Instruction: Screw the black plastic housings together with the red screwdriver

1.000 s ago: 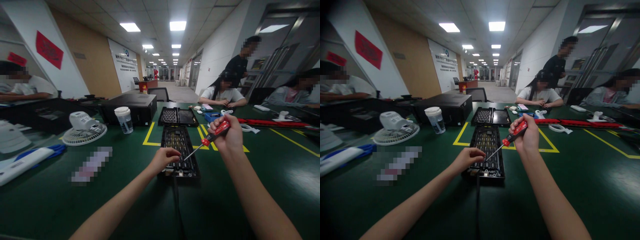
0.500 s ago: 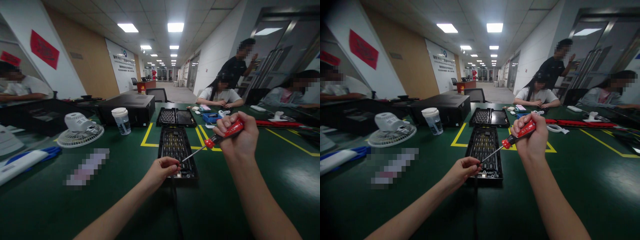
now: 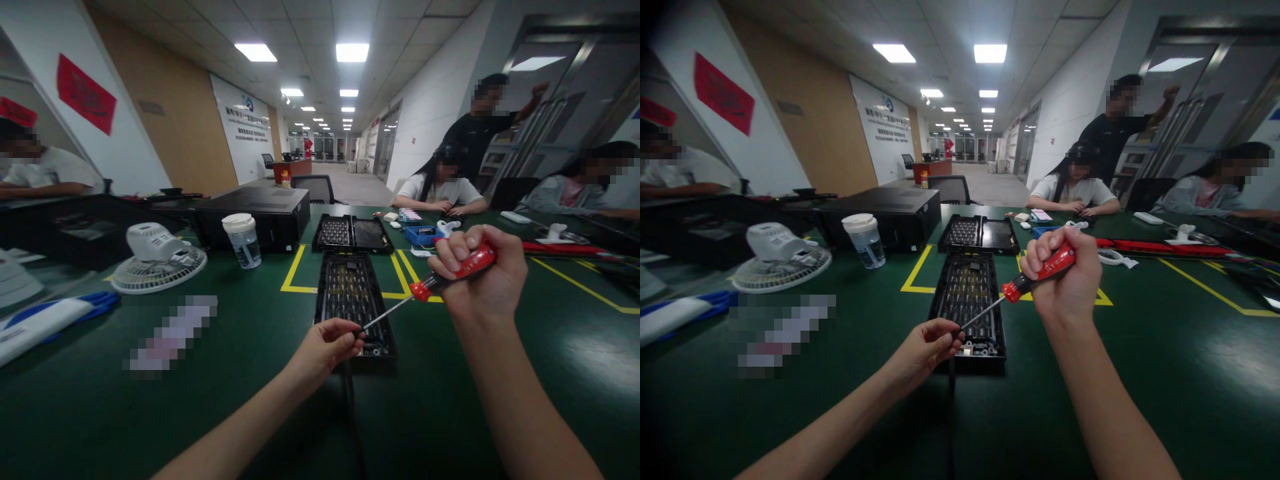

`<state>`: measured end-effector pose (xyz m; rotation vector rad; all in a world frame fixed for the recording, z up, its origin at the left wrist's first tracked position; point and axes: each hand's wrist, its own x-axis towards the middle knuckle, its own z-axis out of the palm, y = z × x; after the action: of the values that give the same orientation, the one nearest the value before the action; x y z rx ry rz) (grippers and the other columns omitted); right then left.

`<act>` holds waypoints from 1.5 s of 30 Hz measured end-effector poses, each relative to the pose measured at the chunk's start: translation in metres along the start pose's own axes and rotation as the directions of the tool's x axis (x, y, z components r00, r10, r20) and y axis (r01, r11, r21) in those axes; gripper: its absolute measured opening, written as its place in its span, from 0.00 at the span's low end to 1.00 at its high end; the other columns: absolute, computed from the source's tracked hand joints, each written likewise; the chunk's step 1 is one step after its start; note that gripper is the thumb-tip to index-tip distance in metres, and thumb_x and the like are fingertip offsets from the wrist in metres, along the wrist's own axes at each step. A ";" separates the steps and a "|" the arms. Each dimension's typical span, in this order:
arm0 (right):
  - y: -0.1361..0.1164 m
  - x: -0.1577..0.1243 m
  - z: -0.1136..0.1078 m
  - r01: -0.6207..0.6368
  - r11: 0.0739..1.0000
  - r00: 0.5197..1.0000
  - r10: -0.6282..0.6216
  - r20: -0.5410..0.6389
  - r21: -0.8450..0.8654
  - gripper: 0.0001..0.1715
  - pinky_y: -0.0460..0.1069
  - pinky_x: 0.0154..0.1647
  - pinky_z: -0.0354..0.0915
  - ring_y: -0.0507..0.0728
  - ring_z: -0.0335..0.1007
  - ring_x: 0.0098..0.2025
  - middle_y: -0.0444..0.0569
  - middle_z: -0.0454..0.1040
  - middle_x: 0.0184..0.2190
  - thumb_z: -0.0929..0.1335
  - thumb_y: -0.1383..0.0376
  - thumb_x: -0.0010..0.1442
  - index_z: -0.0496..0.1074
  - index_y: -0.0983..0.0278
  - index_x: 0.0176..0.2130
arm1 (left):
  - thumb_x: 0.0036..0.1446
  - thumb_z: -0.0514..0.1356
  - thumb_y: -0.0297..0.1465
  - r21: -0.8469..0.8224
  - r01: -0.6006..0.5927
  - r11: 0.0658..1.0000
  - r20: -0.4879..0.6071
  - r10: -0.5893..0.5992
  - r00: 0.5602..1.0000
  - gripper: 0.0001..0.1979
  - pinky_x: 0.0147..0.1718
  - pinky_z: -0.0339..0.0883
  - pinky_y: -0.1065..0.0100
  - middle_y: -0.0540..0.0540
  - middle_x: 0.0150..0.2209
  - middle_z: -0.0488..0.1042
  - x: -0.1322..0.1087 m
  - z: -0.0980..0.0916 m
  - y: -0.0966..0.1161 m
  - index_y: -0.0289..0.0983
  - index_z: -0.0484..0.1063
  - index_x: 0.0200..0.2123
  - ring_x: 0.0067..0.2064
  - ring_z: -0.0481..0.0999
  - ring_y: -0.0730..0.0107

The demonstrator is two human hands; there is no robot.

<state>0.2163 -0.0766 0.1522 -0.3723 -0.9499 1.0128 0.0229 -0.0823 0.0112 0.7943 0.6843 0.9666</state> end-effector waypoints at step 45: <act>-0.004 -0.015 0.006 0.034 0.997 0.888 -0.061 0.455 0.068 0.13 0.44 0.10 0.51 0.48 0.53 0.13 0.42 0.56 0.13 0.60 0.64 0.52 0.63 0.64 0.19 | 0.47 0.63 0.31 0.052 0.022 0.998 0.047 -0.024 0.999 0.13 0.31 0.69 0.74 0.43 0.32 0.76 -0.005 0.001 -0.002 0.31 0.71 0.37 0.31 0.75 0.75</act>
<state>0.2102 -0.0920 0.1507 -0.0546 -1.3431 1.1040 0.0224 -0.0879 0.0109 0.8503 0.6779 0.9093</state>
